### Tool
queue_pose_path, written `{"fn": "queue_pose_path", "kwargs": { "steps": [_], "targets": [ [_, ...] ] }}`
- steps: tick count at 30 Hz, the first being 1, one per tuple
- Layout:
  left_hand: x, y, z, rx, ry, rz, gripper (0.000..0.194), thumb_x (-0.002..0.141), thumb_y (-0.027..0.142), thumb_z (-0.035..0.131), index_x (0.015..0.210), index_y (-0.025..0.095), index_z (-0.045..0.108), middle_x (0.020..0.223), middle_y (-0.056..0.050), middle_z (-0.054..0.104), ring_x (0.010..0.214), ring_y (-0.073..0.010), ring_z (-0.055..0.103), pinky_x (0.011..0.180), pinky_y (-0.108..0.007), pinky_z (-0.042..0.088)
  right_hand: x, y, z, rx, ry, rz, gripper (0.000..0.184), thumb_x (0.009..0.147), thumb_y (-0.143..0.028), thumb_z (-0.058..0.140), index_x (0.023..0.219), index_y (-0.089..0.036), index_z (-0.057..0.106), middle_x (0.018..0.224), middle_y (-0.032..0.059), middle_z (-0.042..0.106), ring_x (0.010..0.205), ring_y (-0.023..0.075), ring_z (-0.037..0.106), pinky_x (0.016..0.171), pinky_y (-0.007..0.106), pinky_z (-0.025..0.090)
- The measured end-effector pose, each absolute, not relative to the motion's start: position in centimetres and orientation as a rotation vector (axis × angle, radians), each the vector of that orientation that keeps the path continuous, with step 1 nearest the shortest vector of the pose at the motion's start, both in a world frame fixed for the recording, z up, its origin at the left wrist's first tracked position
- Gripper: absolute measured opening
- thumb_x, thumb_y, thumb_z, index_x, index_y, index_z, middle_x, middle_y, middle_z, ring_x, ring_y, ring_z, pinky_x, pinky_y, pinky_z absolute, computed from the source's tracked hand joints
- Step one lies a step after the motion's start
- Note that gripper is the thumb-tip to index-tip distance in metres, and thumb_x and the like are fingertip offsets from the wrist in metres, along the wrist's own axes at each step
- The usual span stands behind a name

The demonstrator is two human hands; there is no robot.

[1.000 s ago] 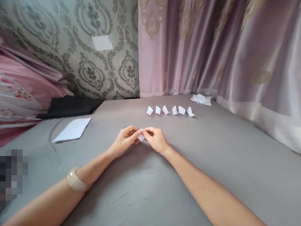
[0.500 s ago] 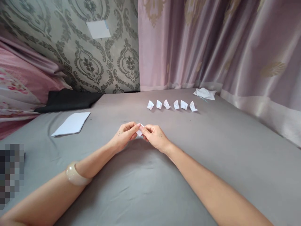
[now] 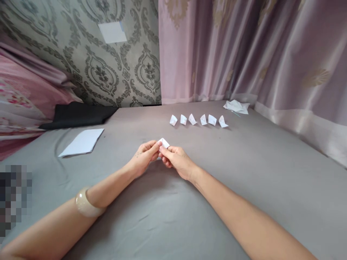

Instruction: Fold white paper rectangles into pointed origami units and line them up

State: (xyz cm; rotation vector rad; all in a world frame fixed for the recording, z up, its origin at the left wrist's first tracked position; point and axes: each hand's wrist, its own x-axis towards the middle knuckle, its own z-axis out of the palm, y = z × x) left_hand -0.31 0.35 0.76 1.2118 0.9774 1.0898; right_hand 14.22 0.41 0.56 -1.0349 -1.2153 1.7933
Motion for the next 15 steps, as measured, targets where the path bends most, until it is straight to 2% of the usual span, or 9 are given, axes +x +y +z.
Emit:
{"fn": "queue_pose_path", "kwargs": {
  "steps": [2,5,9,11,15],
  "targets": [
    [-0.4,0.4,0.7,1.186,0.979,1.085,0.037,0.081,0.046,0.062,0.064,0.015,0.050,0.054,0.004,0.045,0.045,-0.0035,0.028,0.045,-0.021,0.019,14.1,0.3,0.6,-1.030,-1.220,1.761,0.036,0.073,-0.050,0.069,0.065,-0.017,0.058,0.059,-0.0024,0.051,0.053,0.0078,0.041,0.052,0.025,0.029],
    [-0.7,0.5,0.7,1.141,1.012,1.053,0.039,0.081,0.041,0.061,0.056,0.016,0.044,0.047,0.006,0.036,0.043,-0.0040,0.026,0.046,-0.022,0.019,14.0,0.2,0.7,-1.008,-1.217,1.750,0.033,0.073,-0.045,0.070,0.061,-0.017,0.058,0.061,-0.0018,0.053,0.055,0.0081,0.041,0.054,0.026,0.030],
    [-1.2,0.5,0.8,1.165,0.992,0.996,0.044,0.084,0.049,0.057,0.057,0.016,0.045,0.046,0.005,0.038,0.043,-0.0047,0.028,0.045,-0.023,0.019,14.0,-0.1,0.6,-0.963,-1.280,1.814,0.033,0.075,-0.044,0.069,0.060,-0.017,0.058,0.060,-0.0022,0.051,0.055,0.0084,0.041,0.056,0.027,0.030],
    [-1.4,0.6,0.8,1.181,0.967,1.014,0.042,0.084,0.049,0.059,0.060,0.015,0.048,0.048,0.005,0.041,0.044,-0.0047,0.032,0.046,-0.022,0.021,13.9,-0.3,0.7,-0.933,-1.319,1.840,0.034,0.077,-0.046,0.068,0.061,-0.017,0.057,0.059,-0.0026,0.049,0.054,0.0083,0.040,0.055,0.027,0.029],
    [-1.1,0.4,0.8,1.150,0.936,1.050,0.038,0.083,0.046,0.060,0.063,0.016,0.049,0.049,0.004,0.047,0.047,-0.0068,0.046,0.050,-0.020,0.034,13.8,-0.7,0.8,-0.918,-1.309,1.932,0.037,0.078,-0.051,0.065,0.066,-0.017,0.059,0.057,-0.0036,0.046,0.052,0.0078,0.038,0.052,0.026,0.026]
  ]
}}
